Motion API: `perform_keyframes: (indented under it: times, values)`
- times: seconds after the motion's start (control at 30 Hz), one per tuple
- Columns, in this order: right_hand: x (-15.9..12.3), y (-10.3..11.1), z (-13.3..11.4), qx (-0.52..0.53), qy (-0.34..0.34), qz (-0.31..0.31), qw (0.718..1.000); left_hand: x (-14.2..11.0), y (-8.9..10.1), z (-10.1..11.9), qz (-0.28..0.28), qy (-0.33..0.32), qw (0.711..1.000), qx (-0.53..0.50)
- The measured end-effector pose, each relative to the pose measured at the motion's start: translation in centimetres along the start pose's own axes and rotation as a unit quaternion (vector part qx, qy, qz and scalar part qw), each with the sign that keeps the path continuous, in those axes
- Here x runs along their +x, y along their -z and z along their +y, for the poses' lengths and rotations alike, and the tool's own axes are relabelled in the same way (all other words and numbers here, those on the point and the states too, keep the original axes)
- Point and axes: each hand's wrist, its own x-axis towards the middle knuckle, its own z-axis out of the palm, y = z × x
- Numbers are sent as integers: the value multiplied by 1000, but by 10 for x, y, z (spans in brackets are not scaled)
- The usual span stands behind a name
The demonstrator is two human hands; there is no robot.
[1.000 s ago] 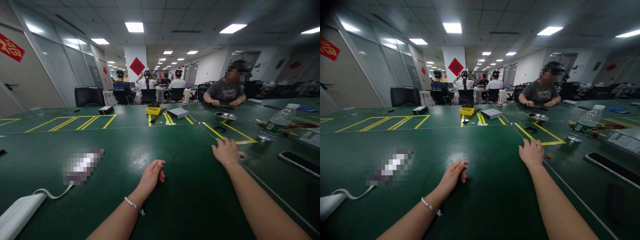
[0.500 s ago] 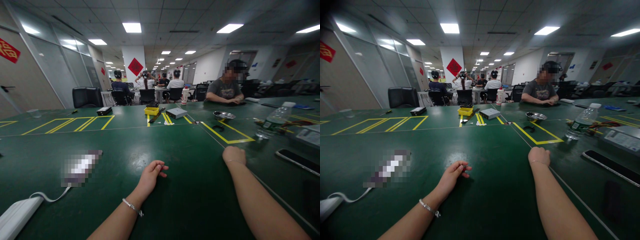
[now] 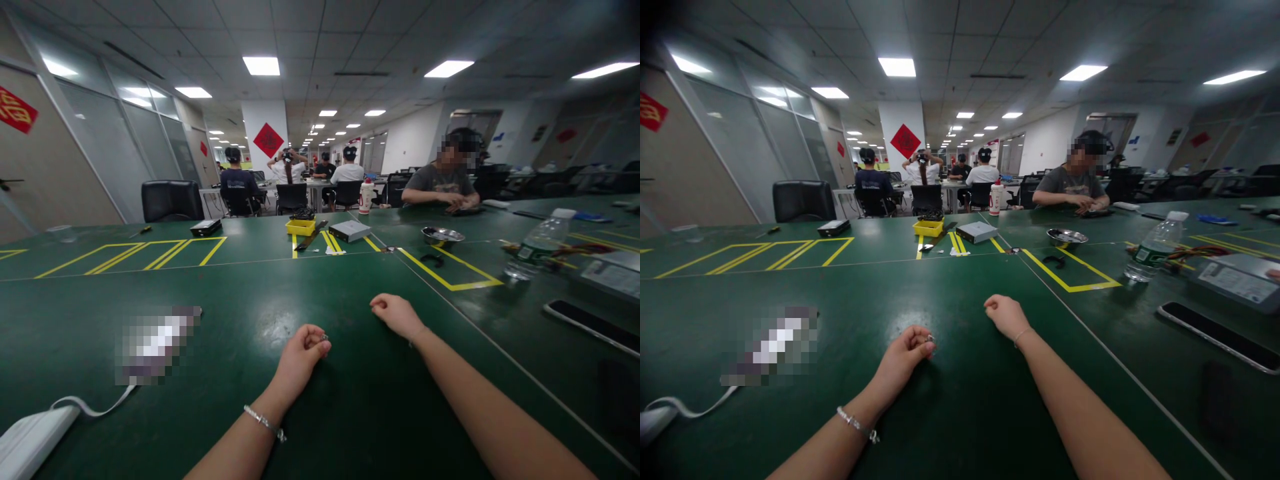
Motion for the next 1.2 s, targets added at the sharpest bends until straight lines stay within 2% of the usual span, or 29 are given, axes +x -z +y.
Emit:
perform_keyframes:
  times: [0.1,0.17,0.23,0.3,0.37,0.6,0.87,1.07,1.2]
  values:
    - [-18,-23,-37,174,8,-131,976,0,1,0,17,-10,1000,17]
    - [-31,-33,-55,304,-12,-195,932,0,2,1,22,-19,999,39]
    - [-41,-39,-65,420,-29,-243,874,0,3,1,24,-29,997,60]
    - [-47,-41,-69,494,-37,-281,822,0,3,1,21,-40,996,71]
    - [-49,-41,-69,524,-33,-307,794,0,4,0,16,-49,996,69]
    - [-46,-46,-64,532,-31,-341,774,2,4,-4,2,-42,998,41]
    - [-45,-54,-60,529,-43,-335,779,2,2,-2,53,-58,994,77]
    - [-43,-54,-57,543,-50,-343,765,2,5,-5,27,-57,997,45]
    - [-43,-52,-58,555,-62,-333,760,3,5,-6,33,-46,998,34]
